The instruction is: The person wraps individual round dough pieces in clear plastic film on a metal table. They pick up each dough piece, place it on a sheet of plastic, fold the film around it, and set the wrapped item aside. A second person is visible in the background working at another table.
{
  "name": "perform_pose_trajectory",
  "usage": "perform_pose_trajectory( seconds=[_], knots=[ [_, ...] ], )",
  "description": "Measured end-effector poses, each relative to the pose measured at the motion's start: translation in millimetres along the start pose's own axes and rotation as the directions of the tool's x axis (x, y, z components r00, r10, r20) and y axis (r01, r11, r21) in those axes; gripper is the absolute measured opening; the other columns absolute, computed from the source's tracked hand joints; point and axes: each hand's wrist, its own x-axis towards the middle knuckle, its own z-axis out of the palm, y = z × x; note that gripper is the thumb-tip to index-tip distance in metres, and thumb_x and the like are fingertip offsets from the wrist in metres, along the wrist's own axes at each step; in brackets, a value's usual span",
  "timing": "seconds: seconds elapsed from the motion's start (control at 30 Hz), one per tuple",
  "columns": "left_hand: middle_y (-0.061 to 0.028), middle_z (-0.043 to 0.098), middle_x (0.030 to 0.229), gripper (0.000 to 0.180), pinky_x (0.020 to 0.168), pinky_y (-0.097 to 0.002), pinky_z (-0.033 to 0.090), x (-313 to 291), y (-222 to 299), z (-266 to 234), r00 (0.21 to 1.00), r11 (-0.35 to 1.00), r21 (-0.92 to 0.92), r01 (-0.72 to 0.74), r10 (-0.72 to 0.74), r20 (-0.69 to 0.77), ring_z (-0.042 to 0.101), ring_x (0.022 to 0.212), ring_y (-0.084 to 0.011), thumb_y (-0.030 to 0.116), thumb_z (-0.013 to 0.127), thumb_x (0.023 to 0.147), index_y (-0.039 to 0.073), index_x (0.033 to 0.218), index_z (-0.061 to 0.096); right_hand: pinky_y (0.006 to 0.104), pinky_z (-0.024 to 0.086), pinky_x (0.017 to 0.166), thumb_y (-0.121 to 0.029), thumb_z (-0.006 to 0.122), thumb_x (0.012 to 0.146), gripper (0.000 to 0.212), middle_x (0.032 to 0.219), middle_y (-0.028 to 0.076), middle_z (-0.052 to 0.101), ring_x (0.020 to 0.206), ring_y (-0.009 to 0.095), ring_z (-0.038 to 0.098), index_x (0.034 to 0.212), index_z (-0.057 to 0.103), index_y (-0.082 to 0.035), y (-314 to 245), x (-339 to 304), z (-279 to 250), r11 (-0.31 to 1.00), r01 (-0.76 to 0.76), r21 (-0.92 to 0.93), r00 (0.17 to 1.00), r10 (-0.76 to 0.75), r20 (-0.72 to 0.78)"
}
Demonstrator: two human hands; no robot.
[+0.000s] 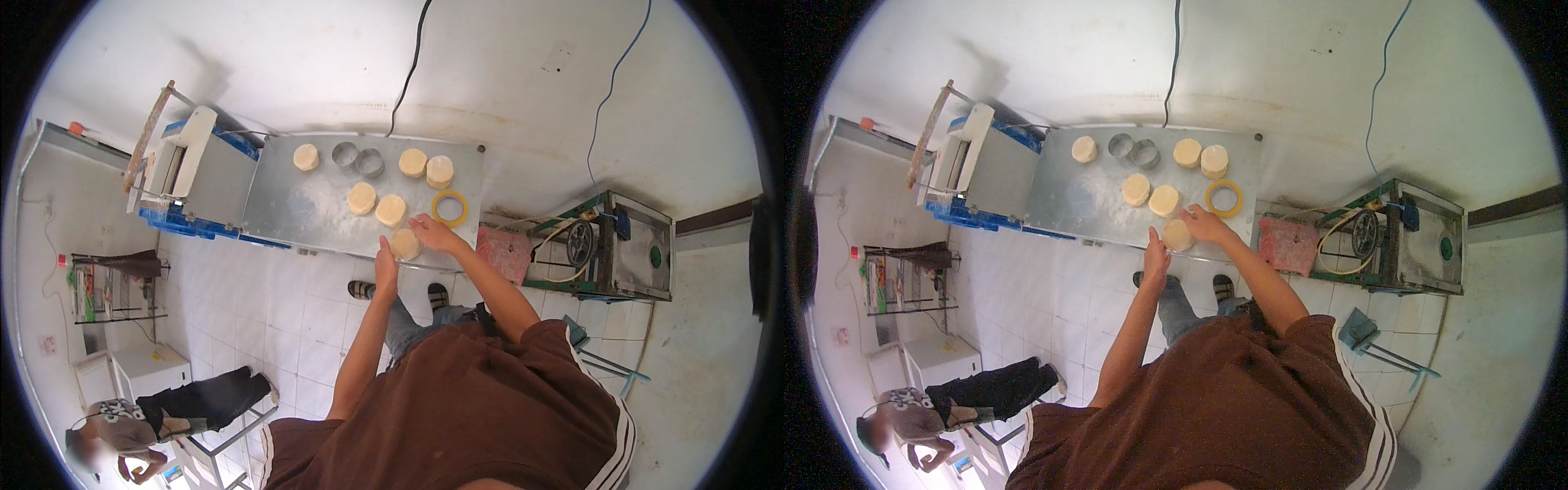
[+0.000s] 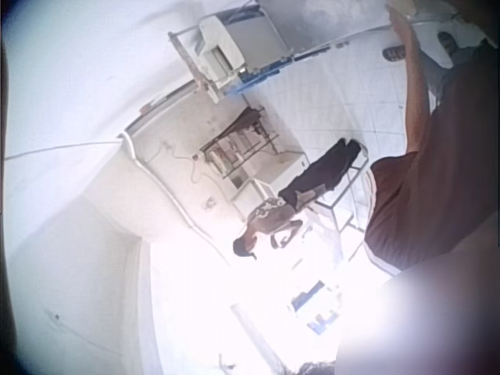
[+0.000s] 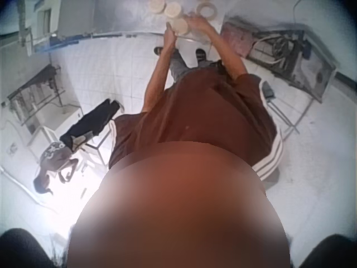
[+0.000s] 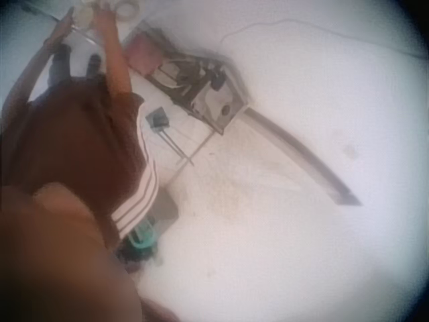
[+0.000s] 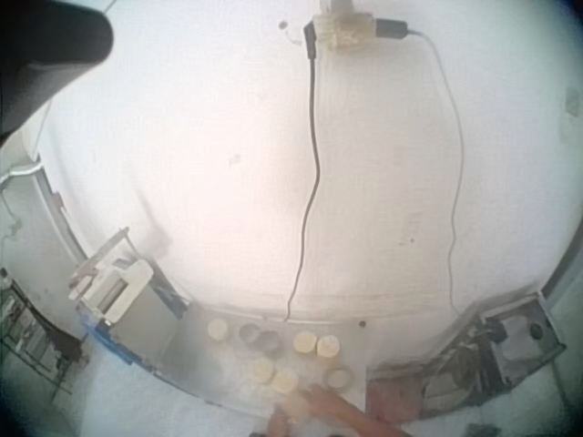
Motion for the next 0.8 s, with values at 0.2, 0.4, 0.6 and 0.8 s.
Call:
perform_pose_trajectory(
  seconds=[0.2, 0.4, 0.6, 0.8],
  knots=[
    [0.0044, 0.046, 0.077, 0.066, 0.058, -0.0242, 0.033, 0, -4, 6, 0.979, 0.936, -0.297, 0.190, -0.157, 0.130, 0.038, 0.062, -0.0073, 0.075, 0.042, 0.100, 0.011, 0.096, 0.057, 0.0453, 0.043, 0.112, -0.062, 0.038, 0.106, 0.071, 0.139, 0.026, 0.062, 0.132, 0.041, 0.057, 0.141, 0.058, -0.004, 17, 0, 4, 1.000, -0.004, 0.006, 0.996, 0.003, 0.084],
    [0.0046, 0.053, 0.084, 0.072, 0.065, -0.0252, 0.036, 4, -12, 10, 0.991, 0.976, -0.179, 0.123, -0.113, 0.067, 0.041, 0.069, -0.0081, 0.075, 0.042, 0.100, 0.008, 0.112, 0.063, 0.0465, 0.043, 0.111, -0.059, 0.041, 0.105, 0.072, 0.138, 0.030, 0.060, 0.132, 0.043, 0.057, 0.147, 0.051, -0.001, 29, -4, 8, 0.994, 0.071, -0.077, 0.996, -0.067, 0.053],
    [-0.0030, 0.060, 0.100, 0.071, 0.077, -0.0277, 0.043, 4, -8, 5, 0.997, 0.996, -0.049, 0.071, -0.069, 0.034, 0.053, 0.086, -0.0132, 0.074, 0.049, 0.097, 0.007, 0.117, 0.063, 0.0501, 0.048, 0.104, -0.042, 0.053, 0.100, 0.061, 0.127, 0.033, 0.065, 0.119, 0.048, 0.062, 0.139, 0.053, 0.005, 19, -17, 0, 0.971, 0.143, -0.191, 0.983, -0.117, 0.139],
    [-0.0252, 0.067, 0.108, 0.068, 0.095, -0.0430, 0.047, -6, 14, 21, 0.896, 0.862, 0.480, -0.162, 0.332, -0.294, 0.062, 0.106, -0.0349, 0.055, 0.073, 0.088, -0.003, 0.118, 0.052, 0.0487, 0.053, 0.092, -0.022, 0.060, 0.094, 0.041, 0.110, 0.026, 0.070, 0.108, 0.042, 0.067, 0.127, 0.060, 0.002, 1, -15, -8, 0.942, 0.231, -0.244, 0.951, -0.272, -0.149]
  ],
)
